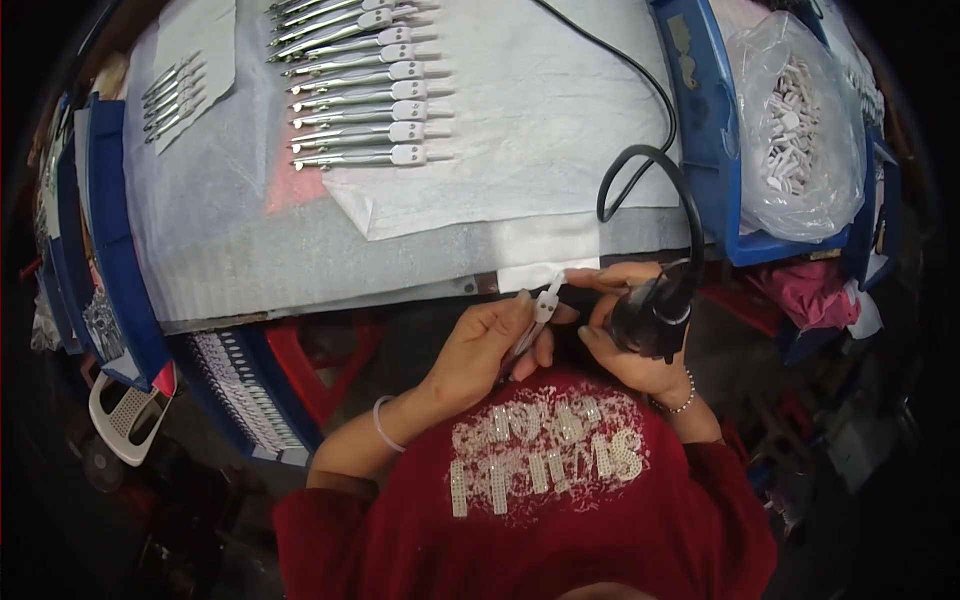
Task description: Using a handheld rotary tool to polish small metal pins on a workshop table.
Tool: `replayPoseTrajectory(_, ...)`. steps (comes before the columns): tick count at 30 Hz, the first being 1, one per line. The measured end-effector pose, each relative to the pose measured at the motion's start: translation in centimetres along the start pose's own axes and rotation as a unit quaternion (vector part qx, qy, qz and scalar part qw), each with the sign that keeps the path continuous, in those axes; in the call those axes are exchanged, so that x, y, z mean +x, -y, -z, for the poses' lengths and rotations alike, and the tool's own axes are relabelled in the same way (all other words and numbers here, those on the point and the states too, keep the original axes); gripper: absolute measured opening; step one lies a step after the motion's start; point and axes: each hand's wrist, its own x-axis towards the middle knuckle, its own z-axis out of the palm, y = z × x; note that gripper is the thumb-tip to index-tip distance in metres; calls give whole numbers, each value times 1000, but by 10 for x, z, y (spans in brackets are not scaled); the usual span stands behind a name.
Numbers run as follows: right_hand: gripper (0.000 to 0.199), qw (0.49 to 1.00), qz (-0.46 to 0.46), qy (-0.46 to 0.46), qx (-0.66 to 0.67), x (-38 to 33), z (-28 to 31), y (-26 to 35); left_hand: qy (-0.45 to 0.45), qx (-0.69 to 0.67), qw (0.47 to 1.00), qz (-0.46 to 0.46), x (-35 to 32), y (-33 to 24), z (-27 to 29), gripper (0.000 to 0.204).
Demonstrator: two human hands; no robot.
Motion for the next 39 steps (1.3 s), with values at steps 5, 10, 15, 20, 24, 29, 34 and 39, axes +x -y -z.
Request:
replayPoseTrajectory(5, 47, 996, -48, -65, 30, -3, -5, 1, -6, -139, 990, 32, 13, 10, 0, 47)
replayPoseTrajectory(10, 49, 997, -23, -63, 38, -5, -4, 7, -9, -220, 975, 39, 15, 15, -1, 42)
replayPoseTrajectory(15, 52, 999, 17, -1, -39, 3, -2, 13, -23, -215, 976, 30, 15, 17, -1, 41)
replayPoseTrajectory(20, 49, 998, -25, -9, -61, 0, -5, 18, -40, -149, 987, -34, 15, 27, -4, 41)
replayPoseTrajectory(24, 64, 994, 110, -20, 22, -9, 10, 29, -65, -102, 992, -37, 12, 23, -9, 39)
replayPoseTrajectory(29, 59, 934, 338, -7, 114, 5, 12, 61, -75, -85, 993, -38, 12, 22, -10, 30)
replayPoseTrajectory(34, 56, 903, 406, 58, 129, 22, -6, 72, -64, -75, 995, -15, 11, 13, -7, 24)
replayPoseTrajectory(39, 53, 905, 402, 78, 114, 34, -21, 68, -46, -100, 993, 37, 10, 4, -3, 24)
